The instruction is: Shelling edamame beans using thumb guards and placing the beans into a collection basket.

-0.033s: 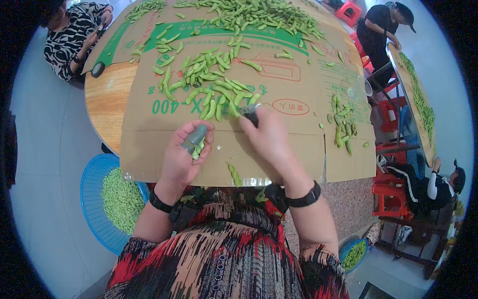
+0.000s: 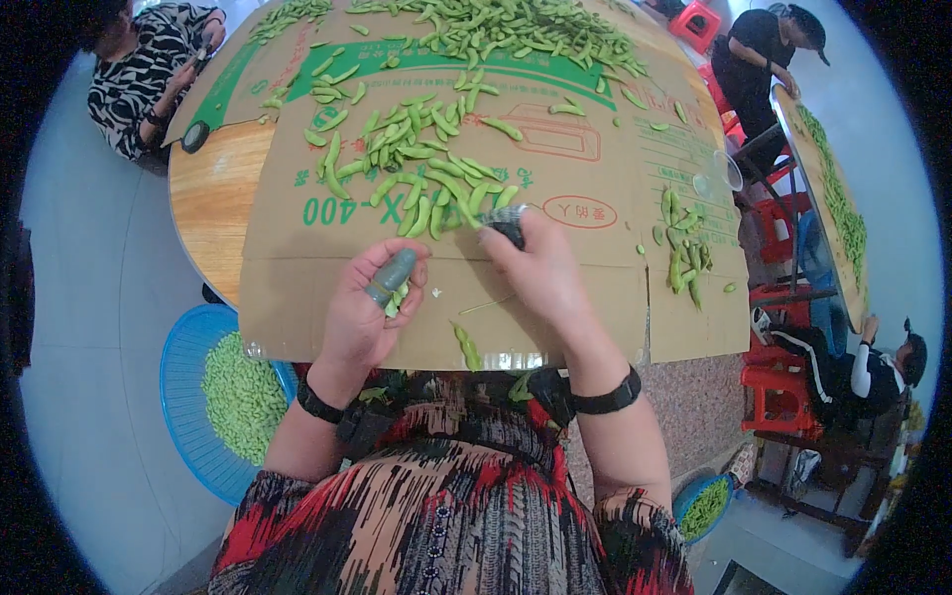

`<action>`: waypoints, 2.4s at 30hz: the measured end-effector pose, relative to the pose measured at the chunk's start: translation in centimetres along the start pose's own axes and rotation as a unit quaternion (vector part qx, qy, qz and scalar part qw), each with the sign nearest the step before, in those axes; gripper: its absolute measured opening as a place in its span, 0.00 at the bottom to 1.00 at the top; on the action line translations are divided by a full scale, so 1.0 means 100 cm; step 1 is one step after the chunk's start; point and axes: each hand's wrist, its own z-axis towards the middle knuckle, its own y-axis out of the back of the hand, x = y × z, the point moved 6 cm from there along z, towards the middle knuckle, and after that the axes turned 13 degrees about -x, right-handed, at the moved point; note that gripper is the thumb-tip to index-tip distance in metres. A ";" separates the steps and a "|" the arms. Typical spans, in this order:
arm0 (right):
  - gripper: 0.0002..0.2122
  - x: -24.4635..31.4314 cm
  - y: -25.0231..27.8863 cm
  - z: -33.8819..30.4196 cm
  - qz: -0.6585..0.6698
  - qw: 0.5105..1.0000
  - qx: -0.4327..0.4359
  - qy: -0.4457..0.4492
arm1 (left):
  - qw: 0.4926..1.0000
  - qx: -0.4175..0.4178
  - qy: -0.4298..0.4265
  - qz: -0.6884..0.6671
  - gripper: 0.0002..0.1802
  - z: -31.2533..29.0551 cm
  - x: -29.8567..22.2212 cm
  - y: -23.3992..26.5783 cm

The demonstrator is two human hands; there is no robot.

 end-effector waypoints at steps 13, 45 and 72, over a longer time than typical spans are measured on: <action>0.08 0.023 -0.010 -0.055 0.430 0.819 0.231 -0.303 | 0.998 -0.022 -0.045 -0.032 0.11 0.004 0.009 -0.005; 0.06 0.006 -0.010 -0.056 0.473 0.783 0.178 -0.363 | 0.998 0.057 0.033 0.024 0.17 0.003 0.014 -0.021; 0.02 0.005 -0.019 -0.070 0.658 0.572 0.123 -0.474 | 0.860 0.120 -0.326 0.374 0.12 -0.022 -0.006 -0.049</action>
